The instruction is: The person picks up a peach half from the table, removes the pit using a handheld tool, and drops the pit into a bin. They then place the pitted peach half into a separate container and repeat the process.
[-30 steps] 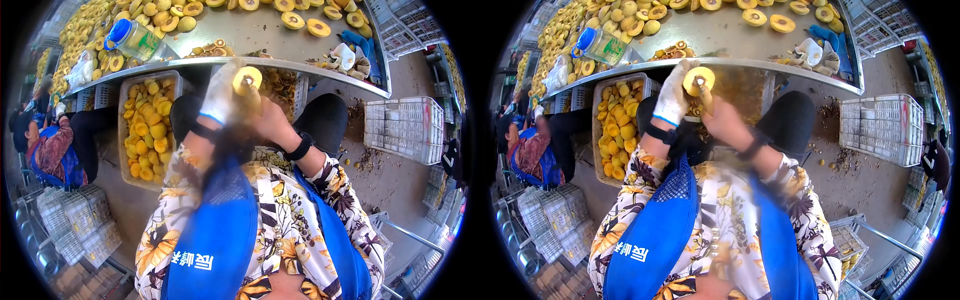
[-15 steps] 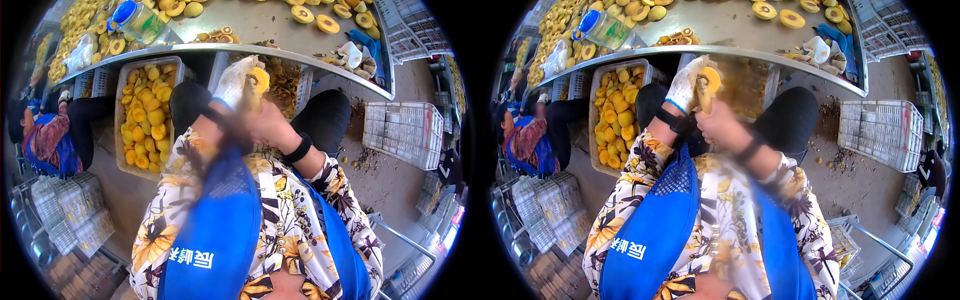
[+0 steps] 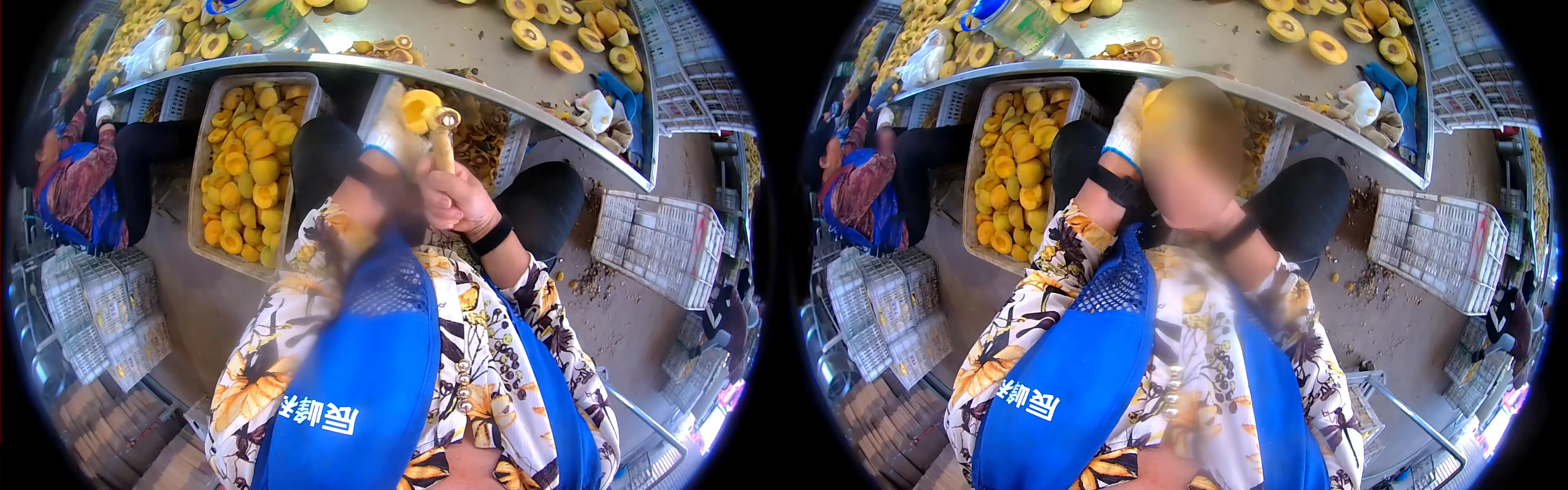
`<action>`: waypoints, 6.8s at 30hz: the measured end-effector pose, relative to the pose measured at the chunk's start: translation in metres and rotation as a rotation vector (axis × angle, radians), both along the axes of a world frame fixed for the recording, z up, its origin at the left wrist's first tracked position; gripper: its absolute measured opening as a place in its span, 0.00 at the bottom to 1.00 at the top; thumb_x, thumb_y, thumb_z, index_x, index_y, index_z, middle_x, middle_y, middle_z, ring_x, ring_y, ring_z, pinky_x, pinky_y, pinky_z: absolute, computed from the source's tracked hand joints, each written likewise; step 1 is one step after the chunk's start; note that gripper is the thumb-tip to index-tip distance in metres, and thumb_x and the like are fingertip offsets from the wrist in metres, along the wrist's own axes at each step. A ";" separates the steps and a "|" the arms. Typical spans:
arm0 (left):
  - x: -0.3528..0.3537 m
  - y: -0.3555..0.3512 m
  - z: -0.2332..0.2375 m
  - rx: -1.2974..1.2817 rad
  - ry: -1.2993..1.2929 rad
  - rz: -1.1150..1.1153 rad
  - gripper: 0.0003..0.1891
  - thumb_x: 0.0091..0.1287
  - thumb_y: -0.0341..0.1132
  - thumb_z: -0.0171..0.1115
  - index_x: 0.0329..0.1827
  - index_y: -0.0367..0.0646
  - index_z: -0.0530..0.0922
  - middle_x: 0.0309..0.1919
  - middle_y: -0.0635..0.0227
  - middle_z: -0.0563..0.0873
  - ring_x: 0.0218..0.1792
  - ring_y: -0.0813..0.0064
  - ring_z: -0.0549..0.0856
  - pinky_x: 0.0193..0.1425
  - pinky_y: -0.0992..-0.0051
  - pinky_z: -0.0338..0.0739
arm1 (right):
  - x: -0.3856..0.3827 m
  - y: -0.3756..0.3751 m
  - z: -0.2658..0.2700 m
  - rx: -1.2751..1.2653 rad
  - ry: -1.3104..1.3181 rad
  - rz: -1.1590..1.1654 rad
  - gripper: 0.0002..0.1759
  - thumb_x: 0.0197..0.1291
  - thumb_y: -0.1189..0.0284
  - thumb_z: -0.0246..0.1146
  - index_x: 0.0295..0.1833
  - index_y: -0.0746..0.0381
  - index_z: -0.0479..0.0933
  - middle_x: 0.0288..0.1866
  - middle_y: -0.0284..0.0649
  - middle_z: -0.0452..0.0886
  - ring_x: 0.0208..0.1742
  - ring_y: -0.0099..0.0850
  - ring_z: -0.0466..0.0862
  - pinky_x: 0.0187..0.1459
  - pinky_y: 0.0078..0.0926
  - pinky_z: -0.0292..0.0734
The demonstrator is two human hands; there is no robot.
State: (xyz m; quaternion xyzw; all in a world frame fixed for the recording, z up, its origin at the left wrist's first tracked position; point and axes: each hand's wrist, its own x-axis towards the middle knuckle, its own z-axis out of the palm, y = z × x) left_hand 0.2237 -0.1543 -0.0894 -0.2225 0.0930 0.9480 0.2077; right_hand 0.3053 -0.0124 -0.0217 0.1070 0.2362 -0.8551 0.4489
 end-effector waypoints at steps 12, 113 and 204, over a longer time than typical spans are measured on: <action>0.070 -0.231 -0.003 -1.600 -0.184 0.672 0.30 0.67 0.54 0.55 0.54 0.31 0.76 0.44 0.60 0.82 0.42 0.68 0.82 0.45 0.70 0.80 | -0.074 0.022 0.043 1.736 1.617 -0.173 0.10 0.56 0.71 0.59 0.43 0.62 0.71 0.32 0.51 0.76 0.31 0.51 0.79 0.31 0.44 0.75; 0.033 -0.020 0.053 -0.833 0.146 0.240 0.30 0.73 0.58 0.39 0.41 0.38 0.78 0.34 0.62 0.82 0.33 0.70 0.82 0.40 0.72 0.80 | -0.010 -0.029 -0.003 1.352 1.111 0.104 0.14 0.61 0.67 0.57 0.41 0.68 0.66 0.27 0.62 0.77 0.34 0.59 0.79 0.32 0.49 0.73; 0.041 -0.103 0.033 -0.553 -0.071 0.325 0.30 0.69 0.63 0.39 0.47 0.43 0.74 0.38 0.58 0.83 0.38 0.55 0.83 0.29 0.61 0.77 | -0.035 -0.014 -0.033 1.344 0.996 -0.167 0.11 0.56 0.72 0.65 0.42 0.63 0.73 0.22 0.32 0.76 0.16 0.18 0.73 0.17 0.18 0.68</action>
